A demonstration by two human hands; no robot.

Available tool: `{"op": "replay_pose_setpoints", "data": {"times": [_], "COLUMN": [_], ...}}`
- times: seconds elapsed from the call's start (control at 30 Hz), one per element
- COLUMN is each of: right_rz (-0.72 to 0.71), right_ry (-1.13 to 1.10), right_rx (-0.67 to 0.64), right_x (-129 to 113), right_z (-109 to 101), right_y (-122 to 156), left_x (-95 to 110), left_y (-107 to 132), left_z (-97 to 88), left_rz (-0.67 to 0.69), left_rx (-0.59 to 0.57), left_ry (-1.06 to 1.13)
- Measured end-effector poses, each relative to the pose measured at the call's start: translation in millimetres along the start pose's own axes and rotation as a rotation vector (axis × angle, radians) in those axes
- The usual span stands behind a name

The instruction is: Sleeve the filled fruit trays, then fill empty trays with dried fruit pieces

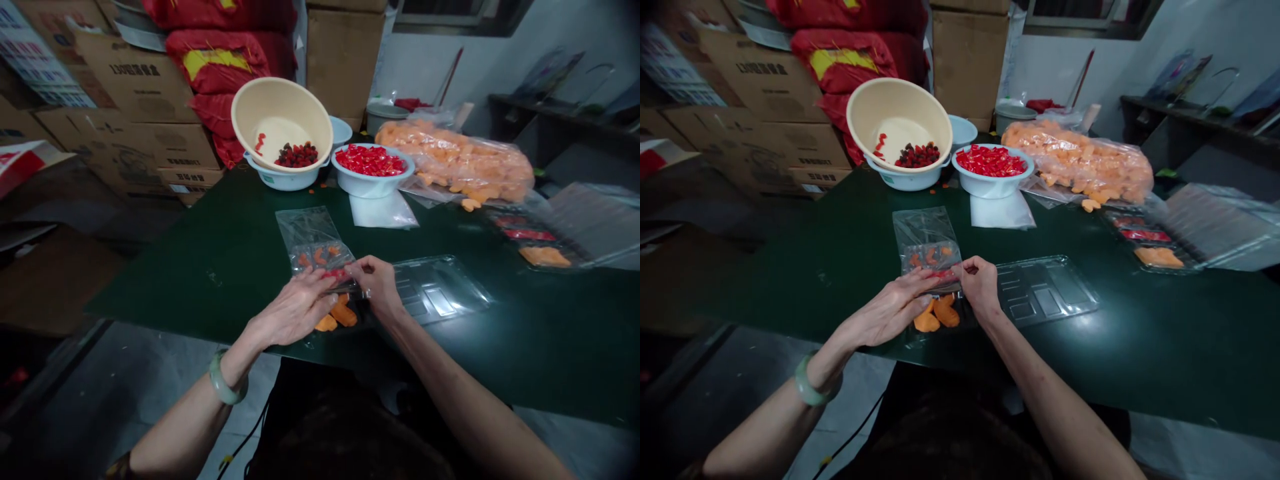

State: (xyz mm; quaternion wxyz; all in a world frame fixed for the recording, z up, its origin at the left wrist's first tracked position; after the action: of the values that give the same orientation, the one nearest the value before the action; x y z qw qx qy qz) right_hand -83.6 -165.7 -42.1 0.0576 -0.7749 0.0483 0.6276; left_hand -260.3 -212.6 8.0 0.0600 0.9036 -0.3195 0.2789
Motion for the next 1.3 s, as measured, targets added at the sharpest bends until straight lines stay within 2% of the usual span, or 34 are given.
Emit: {"op": "replay_pose_setpoints", "data": {"times": [0.07,0.17,0.23,0.3,0.4,0.5,0.57,0.6,0.7,0.8,0.87,0.93,1.0,1.07,1.1,1.17,1.3], "right_rz": [-0.013,-0.054,-0.067,-0.069,-0.106,-0.133,-0.067,-0.025,-0.007,-0.18,-0.289,-0.37,-0.429,-0.478,-0.5,-0.543,-0.549], "right_ry": [0.137,0.558,0.807,0.929,0.842,0.501,0.311,0.26,0.25,0.362,0.499,0.652,0.731,0.707,0.673,0.598,0.473], "right_rx": [0.021,0.051,0.022,-0.03,-0.158,-0.383,-0.451,-0.44,-0.405,-0.602,-0.694,-0.661,-0.586,-0.539,-0.514,-0.433,-0.205], "right_x": [1,-3,-6,-9,-8,-4,-2,-3,-8,-13,-10,-2,6,12,14,15,14], "right_z": [3,8,12,13,3,-23,-44,-52,-65,-60,-55,-52,-49,-46,-43,-35,-17], "right_y": [-6,-15,-20,-24,-27,-22,-15,-10,11,36,50,60,66,69,70,71,65], "left_x": [-2,-3,-2,-1,1,4,6,6,4,-1,-5,-12,-25,-41,-49,-60,-58], "left_y": [1,2,2,3,4,7,12,16,30,48,55,55,47,31,21,1,-24], "left_z": [2.1,4.5,6.3,8.3,12.0,17.8,23.6,27.1,37.5,42.5,40.3,34.4,27.8,24.4,24.5,27.3,35.9], "left_rz": [-0.013,0.005,-0.006,-0.05,-0.09,-0.075,-0.062,-0.053,-0.027,0.023,0.075,0.017,-0.213,-0.484,-0.579,-0.673,-0.711], "left_rx": [-0.004,0.006,0.012,0.007,-0.003,0.007,0.015,0.014,0.01,0.05,0.136,0.325,0.586,0.751,0.765,0.711,0.629], "left_ry": [-0.011,-0.027,-0.062,-0.101,-0.152,-0.226,-0.276,-0.292,-0.273,-0.16,-0.017,0.158,0.304,0.413,0.472,0.594,0.712]}}
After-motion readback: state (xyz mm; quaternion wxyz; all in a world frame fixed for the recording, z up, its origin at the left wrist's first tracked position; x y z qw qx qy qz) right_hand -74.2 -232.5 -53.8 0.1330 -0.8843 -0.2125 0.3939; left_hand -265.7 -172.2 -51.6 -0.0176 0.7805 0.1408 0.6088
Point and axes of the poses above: each hand's wrist, its own y-axis away from the middle knuckle, its own z-axis out of the palm, x = y × z, the point moved 1 cm from there along -y, towards the middle knuckle
